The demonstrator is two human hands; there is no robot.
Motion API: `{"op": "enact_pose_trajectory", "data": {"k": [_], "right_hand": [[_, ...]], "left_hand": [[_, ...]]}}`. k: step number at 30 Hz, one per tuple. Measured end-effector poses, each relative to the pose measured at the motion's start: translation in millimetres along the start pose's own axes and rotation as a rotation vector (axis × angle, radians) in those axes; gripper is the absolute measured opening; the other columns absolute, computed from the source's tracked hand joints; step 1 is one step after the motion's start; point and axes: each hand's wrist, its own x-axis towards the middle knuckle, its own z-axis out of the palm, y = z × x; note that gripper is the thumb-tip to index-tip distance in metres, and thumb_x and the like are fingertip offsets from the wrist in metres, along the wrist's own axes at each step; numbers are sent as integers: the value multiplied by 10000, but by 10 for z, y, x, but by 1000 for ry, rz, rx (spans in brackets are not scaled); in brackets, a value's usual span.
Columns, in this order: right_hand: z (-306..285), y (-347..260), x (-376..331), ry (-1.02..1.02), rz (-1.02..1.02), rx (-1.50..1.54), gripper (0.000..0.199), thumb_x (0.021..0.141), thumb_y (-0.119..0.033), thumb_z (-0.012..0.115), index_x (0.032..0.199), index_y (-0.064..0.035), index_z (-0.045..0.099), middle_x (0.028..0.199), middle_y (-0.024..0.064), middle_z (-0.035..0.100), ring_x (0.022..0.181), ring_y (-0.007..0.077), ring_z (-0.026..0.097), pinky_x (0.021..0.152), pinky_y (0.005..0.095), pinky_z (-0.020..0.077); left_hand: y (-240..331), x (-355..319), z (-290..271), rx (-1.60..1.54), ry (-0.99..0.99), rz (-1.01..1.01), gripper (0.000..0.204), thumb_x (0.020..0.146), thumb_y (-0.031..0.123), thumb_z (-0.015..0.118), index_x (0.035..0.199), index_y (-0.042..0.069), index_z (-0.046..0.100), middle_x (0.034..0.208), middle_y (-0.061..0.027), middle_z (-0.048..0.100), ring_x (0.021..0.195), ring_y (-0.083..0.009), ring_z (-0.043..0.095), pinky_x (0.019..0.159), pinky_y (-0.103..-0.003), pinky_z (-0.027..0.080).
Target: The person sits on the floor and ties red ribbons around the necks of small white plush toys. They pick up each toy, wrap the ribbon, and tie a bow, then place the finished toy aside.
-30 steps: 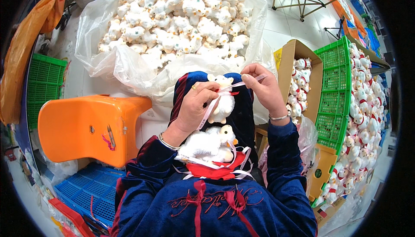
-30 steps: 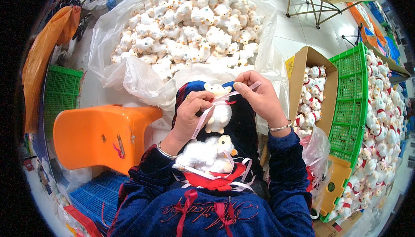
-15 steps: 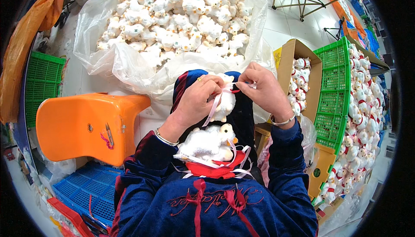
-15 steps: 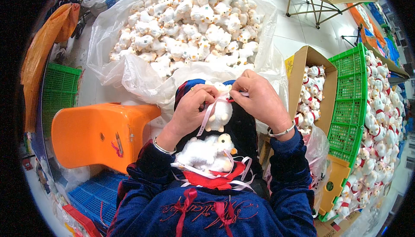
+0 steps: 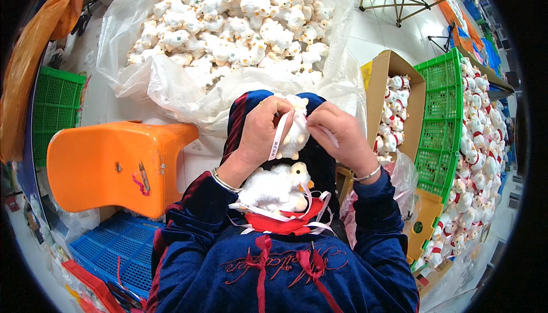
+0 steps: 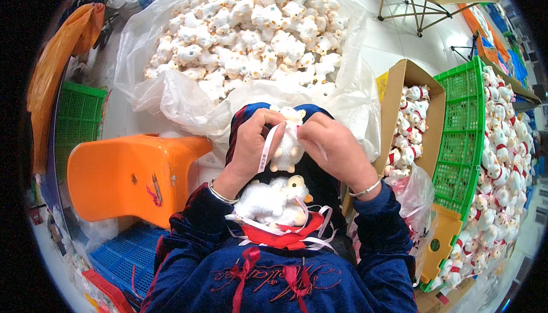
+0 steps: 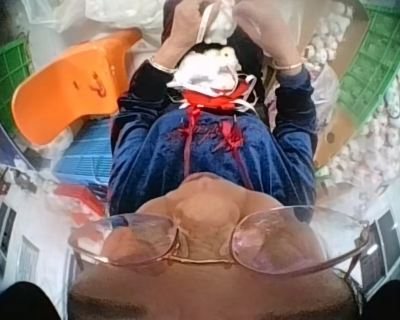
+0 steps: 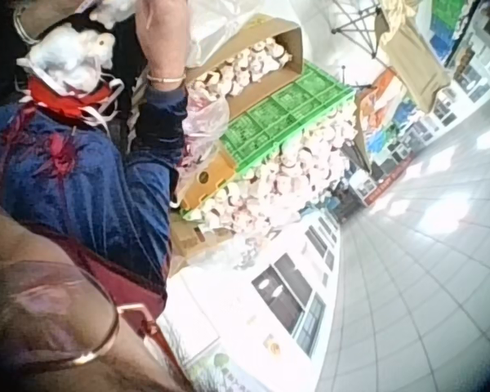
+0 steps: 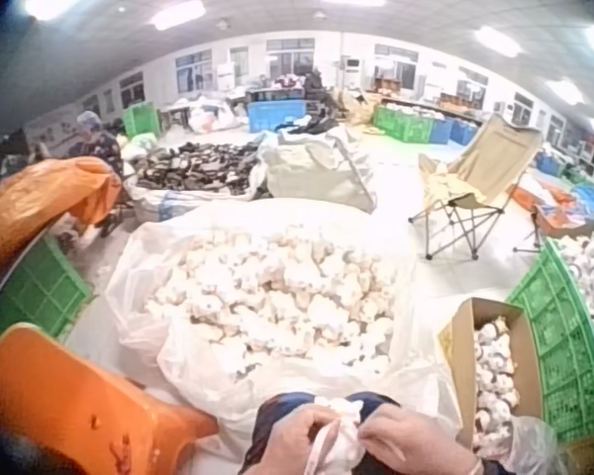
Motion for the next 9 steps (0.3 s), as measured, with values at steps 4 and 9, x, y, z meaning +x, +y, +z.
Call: {"op": "enact_pose_trajectory", "data": {"k": [4,9], "right_hand": [[116,89,-37,-122,77,249,70,912,-37,691,976,-15,675,860,107,590,770,249,635,695,341,509],[59,416,-47,-264,300,760,213,987,-219,641,1069,-55,751,1007,81,693,872,188,621,844,287,483]], "left_hand": [[59,-10,11,-37,43,-44,119,932,41,715,988,28,610,895,-99,662,755,-194,650,673,-297,530],[38,-32,21,8,79,-24,122,939,55,719,1012,34,623,904,-96,671,768,-200,661,679,-301,533]]}}
